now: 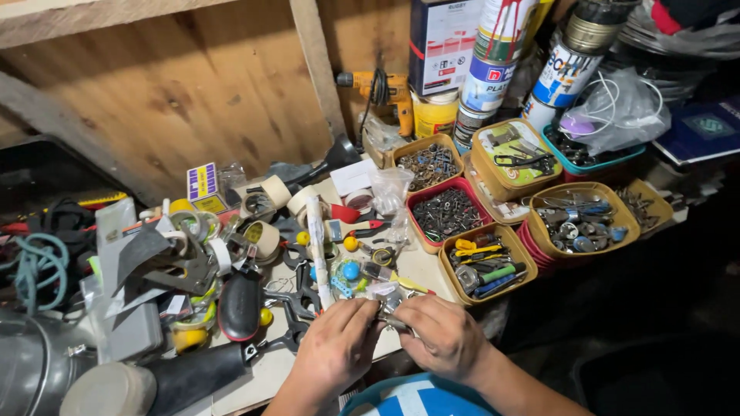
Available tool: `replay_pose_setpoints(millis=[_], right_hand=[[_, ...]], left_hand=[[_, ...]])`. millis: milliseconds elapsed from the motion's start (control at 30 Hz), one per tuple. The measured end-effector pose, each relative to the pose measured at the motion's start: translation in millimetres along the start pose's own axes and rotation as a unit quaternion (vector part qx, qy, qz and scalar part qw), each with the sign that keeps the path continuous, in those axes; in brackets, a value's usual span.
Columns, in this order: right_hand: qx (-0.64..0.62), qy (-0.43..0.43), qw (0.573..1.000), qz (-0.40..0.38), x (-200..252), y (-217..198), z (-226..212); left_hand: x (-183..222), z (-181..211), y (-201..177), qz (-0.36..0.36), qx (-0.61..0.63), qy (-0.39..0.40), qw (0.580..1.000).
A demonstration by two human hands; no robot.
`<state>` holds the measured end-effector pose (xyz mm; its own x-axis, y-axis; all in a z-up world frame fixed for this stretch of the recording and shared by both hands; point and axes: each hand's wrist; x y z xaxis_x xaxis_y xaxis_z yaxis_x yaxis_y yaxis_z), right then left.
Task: Inspecting and assembling small metal hardware components by hand at a workbench
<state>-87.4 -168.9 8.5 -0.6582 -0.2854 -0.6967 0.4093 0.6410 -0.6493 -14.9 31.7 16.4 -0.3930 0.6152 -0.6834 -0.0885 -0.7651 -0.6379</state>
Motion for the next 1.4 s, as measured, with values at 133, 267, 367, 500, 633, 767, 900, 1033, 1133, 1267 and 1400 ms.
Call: replay_pose_setpoints(millis=[133,267,367,500,633,767,900,1033,1133,1267,1400], right_hand=[[-0.019,0.016,1.0,0.008,7,7,3],[-0.023,0.045,0.998,0.03,20,16,8],[-0.036,0.066,0.996,0.042,24,15,10],[-0.075,0.111,0.989,0.067,25,1,10],[-0.092,0.135,0.982,0.092,34,-12,15],[-0.057,0.195,0.97,0.136,56,-14,24],[-0.025,0.213,0.967,0.139,55,-26,25],[-0.035,0.191,0.975,0.107,53,-40,31],[-0.043,0.176,0.977,0.108,54,-42,35],[-0.013,0.2,0.976,0.09,66,-38,44],[-0.021,0.19,0.978,0.083,64,-39,47]], left_hand=[[10,-8,13,-0.021,0.008,-0.018,1.0],[27,-17,35,-0.031,-0.002,-0.064,0.997],[28,-19,46,-0.031,0.024,-0.084,0.996],[10,-9,52,-0.005,0.089,-0.077,0.993],[-3,0,67,0.001,0.134,-0.08,0.988],[-9,2,85,0.031,0.154,-0.074,0.985],[-18,5,93,0.009,0.173,-0.082,0.981],[-24,1,101,-0.014,0.189,-0.064,0.98],[-25,0,107,-0.023,0.168,-0.051,0.984],[-24,1,112,-0.037,0.17,-0.068,0.982],[-20,-2,121,-0.028,0.167,-0.092,0.981]])
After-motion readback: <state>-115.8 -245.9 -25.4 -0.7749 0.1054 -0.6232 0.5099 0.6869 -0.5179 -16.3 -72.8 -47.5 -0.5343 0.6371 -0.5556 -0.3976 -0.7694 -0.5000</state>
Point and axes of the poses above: each hand's wrist, its own x-axis away from the middle knuckle, its own y-axis out of the palm, z = x × y, and after that the axes turned 1 degree about -y, right-handed
